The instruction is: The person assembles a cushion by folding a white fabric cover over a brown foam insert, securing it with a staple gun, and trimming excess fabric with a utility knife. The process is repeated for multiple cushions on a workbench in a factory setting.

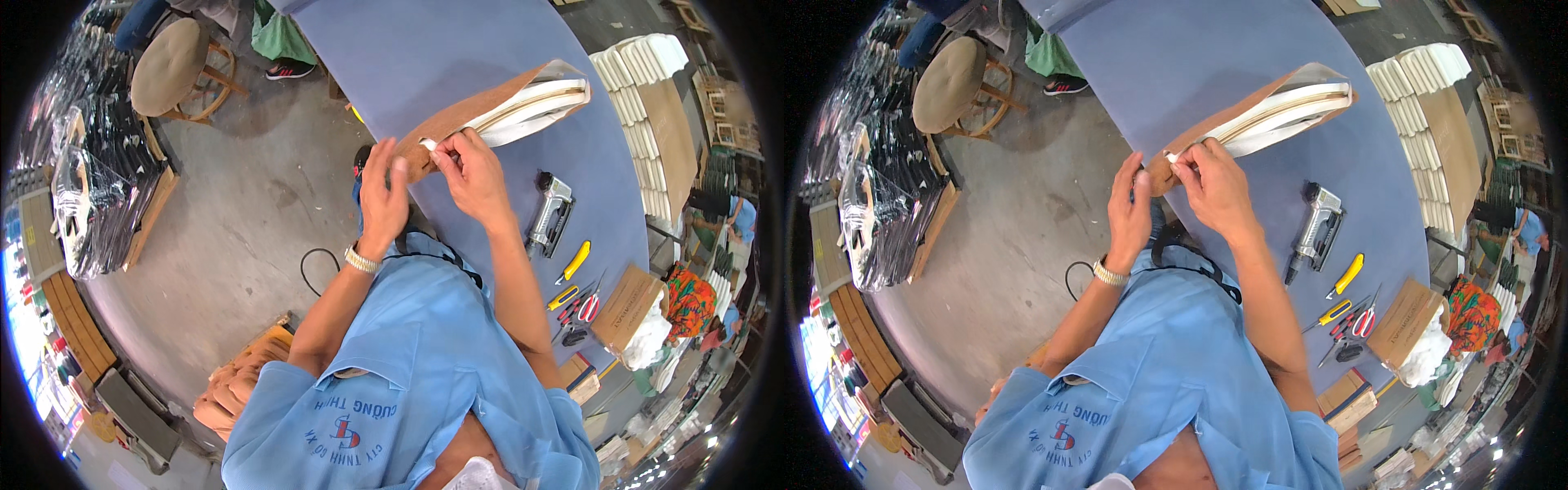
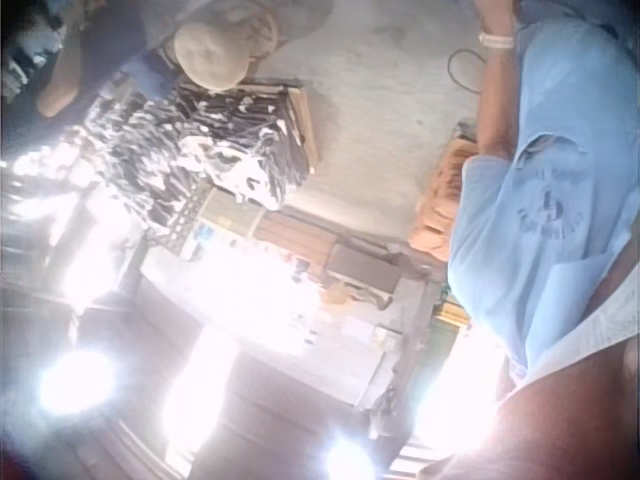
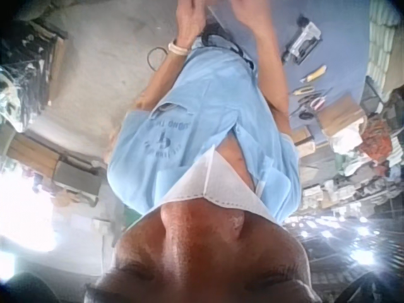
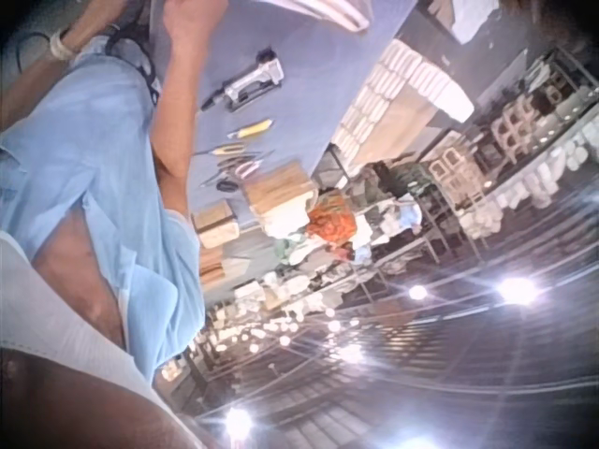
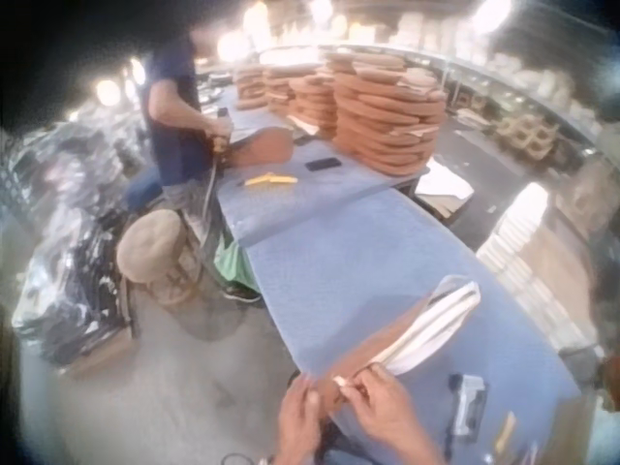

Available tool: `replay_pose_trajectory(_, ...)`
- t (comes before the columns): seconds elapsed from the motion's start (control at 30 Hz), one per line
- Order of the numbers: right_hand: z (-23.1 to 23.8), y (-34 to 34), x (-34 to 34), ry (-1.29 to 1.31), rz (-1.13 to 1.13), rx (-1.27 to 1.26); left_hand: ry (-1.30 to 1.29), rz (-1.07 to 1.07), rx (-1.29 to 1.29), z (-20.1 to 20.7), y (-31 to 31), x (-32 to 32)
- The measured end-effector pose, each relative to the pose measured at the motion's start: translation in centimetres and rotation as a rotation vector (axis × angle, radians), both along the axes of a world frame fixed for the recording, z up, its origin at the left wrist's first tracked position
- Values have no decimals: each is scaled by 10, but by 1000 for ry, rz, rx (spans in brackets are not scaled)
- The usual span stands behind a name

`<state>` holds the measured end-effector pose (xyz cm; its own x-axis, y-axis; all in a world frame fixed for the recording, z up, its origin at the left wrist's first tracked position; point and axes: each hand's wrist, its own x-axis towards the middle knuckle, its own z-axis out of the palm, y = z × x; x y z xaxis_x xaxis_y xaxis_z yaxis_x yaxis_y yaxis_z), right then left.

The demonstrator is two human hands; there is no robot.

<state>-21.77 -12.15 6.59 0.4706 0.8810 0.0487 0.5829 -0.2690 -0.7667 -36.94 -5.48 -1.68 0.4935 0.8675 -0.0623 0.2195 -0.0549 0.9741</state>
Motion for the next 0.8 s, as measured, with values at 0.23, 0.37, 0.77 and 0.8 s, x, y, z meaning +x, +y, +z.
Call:
replay_pose_trajectory(0.23,-9,25,-9,-8,-45,40,100,-88,376,22,18,-1)
replay_pose_trajectory(0.37,-12,28,-15,-74,-50,68,60,-124,374,18,31,-1)
replay_pose_trajectory(0.77,-55,26,-25,126,-156,359,92,-287,357,27,57,-3)
replay_pose_trajectory(0.8,-60,24,-25,203,-158,370,87,-300,372,29,59,-4)
